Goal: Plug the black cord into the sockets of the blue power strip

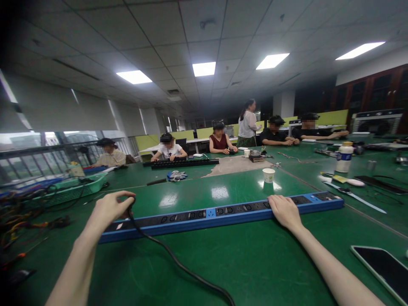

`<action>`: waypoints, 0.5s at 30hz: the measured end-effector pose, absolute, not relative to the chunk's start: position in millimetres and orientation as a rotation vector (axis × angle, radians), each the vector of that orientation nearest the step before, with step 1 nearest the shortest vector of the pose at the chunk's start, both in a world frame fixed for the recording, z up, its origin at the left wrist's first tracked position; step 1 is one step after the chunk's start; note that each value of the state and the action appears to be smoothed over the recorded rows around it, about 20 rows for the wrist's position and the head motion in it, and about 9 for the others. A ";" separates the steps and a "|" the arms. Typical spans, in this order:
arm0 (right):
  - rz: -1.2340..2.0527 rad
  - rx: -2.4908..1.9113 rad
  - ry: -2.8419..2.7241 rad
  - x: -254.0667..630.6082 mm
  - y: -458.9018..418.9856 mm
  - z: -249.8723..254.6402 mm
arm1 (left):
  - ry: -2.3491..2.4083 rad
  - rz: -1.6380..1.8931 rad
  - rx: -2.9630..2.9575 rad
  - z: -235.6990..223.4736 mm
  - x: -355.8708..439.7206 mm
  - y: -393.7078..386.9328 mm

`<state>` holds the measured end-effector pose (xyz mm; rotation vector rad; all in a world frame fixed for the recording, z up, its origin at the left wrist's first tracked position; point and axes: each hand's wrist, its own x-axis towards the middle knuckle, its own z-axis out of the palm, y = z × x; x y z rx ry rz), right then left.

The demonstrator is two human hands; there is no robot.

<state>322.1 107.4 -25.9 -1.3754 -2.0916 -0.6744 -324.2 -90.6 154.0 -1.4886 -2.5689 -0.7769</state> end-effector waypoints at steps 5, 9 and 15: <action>-0.712 -1.372 -2.106 323.4 106.3 -27.2 | -2.583 -0.973 -1.886 142.4 -302.9 -82.2; -0.721 -1.365 -2.109 324.5 105.4 -27.1 | -2.393 -0.867 -2.170 133.7 -295.9 -78.8; -0.698 -1.376 -2.103 322.2 103.1 -23.7 | -2.326 -0.794 -2.043 150.4 -294.6 -87.7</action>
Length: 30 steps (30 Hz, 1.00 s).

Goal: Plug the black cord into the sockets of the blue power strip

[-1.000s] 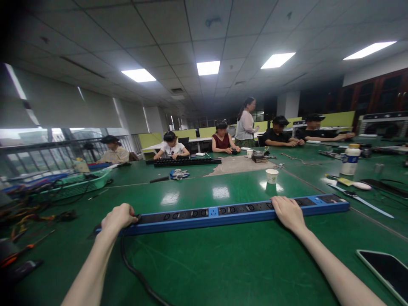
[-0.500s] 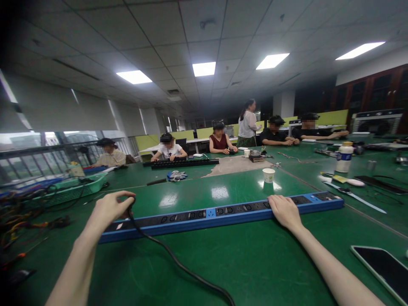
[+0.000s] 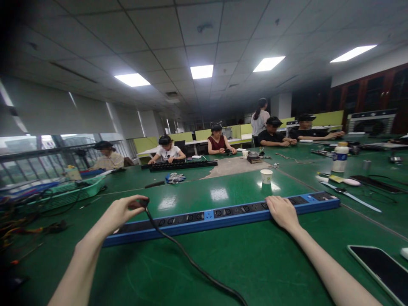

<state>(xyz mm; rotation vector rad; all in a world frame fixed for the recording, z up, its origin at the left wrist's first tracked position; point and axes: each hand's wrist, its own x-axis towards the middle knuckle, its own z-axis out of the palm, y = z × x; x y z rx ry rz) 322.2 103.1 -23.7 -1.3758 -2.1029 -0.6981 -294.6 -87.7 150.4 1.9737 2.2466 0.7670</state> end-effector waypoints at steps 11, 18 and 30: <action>-0.699 -1.368 -2.099 323.4 108.7 -27.7 | 3.073 1.163 1.431 163.1 -291.7 -100.2; -0.691 -1.368 -2.098 322.8 106.3 -25.5 | 3.093 0.811 1.247 116.0 -300.7 -71.6; -0.700 -1.372 -2.101 323.3 106.6 -26.2 | 3.056 0.616 1.270 62.6 -313.1 -53.7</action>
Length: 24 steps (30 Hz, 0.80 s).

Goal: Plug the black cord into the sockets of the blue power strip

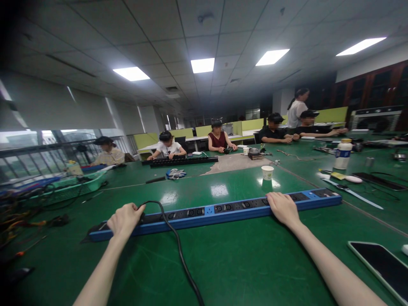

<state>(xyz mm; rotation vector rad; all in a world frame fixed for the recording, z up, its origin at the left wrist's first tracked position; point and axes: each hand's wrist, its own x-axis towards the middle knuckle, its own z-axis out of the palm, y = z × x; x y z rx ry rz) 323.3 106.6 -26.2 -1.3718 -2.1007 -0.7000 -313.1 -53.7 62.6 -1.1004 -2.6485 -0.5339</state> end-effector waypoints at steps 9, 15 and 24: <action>-0.717 -1.354 -2.100 326.1 110.1 -29.8 | -2.573 -0.462 -1.079 60.4 -301.8 -49.4; -0.695 -1.361 -2.084 323.6 108.4 -27.9 | -2.539 -0.405 -1.124 63.3 -295.8 -49.5; -0.703 -1.356 -2.075 322.3 107.2 -26.4 | -2.584 -0.433 -1.135 61.0 -310.4 -47.4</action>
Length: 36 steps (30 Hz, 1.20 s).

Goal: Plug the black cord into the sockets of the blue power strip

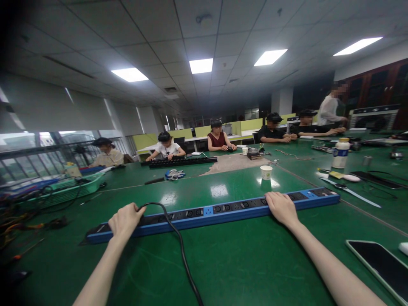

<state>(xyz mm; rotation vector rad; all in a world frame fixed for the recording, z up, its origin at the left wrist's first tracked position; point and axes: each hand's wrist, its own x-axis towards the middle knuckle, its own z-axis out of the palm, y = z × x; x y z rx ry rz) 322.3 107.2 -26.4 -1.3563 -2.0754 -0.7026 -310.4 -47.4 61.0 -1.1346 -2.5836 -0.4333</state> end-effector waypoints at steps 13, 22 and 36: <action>-0.743 -1.344 -2.085 323.7 107.9 -29.0 | -2.596 -0.562 -1.079 54.4 -310.9 -43.1; -0.714 -1.342 -2.074 321.4 105.2 -25.2 | -2.615 -0.539 -1.052 55.7 -309.6 -43.9; -0.702 -1.351 -2.069 319.3 101.8 -22.1 | -2.429 -0.394 -1.123 55.2 -287.8 -50.1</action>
